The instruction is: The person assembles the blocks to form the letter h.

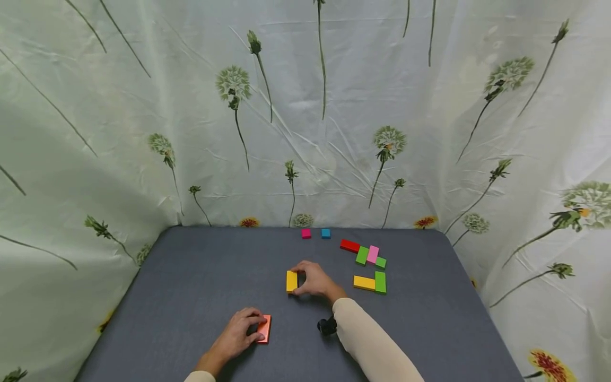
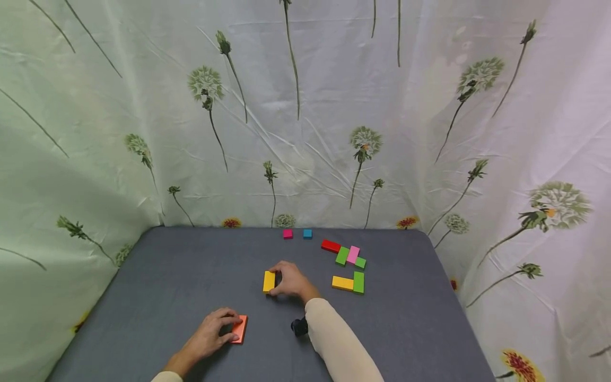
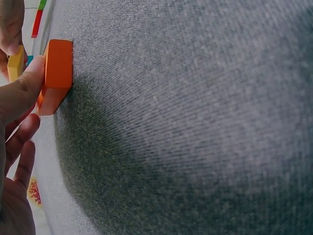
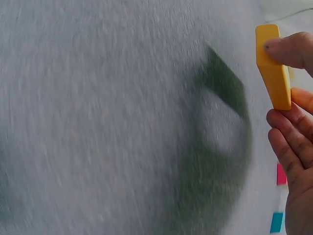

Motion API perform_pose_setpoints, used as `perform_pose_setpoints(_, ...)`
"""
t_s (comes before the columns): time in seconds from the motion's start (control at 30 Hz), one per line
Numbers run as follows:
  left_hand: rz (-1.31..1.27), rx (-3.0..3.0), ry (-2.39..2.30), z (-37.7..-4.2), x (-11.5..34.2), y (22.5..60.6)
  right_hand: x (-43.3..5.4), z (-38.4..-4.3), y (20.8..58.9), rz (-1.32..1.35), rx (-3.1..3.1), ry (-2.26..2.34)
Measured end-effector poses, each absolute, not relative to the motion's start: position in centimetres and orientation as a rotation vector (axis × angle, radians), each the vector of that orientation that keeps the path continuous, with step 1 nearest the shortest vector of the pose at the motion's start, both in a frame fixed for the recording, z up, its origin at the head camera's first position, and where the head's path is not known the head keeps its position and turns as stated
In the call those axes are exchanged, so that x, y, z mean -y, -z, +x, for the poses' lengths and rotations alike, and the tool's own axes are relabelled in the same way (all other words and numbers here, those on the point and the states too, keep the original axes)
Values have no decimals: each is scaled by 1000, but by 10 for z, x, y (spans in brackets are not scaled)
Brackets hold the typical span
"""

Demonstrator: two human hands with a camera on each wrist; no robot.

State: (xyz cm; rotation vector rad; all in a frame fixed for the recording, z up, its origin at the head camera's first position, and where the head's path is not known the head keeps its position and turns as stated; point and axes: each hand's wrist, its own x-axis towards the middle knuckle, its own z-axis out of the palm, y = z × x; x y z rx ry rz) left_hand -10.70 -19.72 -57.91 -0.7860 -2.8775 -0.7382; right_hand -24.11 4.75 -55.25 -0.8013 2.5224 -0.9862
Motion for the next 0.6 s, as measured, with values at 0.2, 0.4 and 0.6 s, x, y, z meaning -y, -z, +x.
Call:
perform_pose_setpoints(0.2, -735, 2954, 734, -107, 198, 576, -28, -234, 553, -801, -2539, 905)
perform_pose_setpoints(0.4, -734, 2956, 742, -107, 197, 577, -14, -227, 555, -830, -2541, 837)
perform_pose_setpoints(0.6, -712, 2964, 750, -107, 196, 578, -2, -221, 560, -867, -2546, 820)
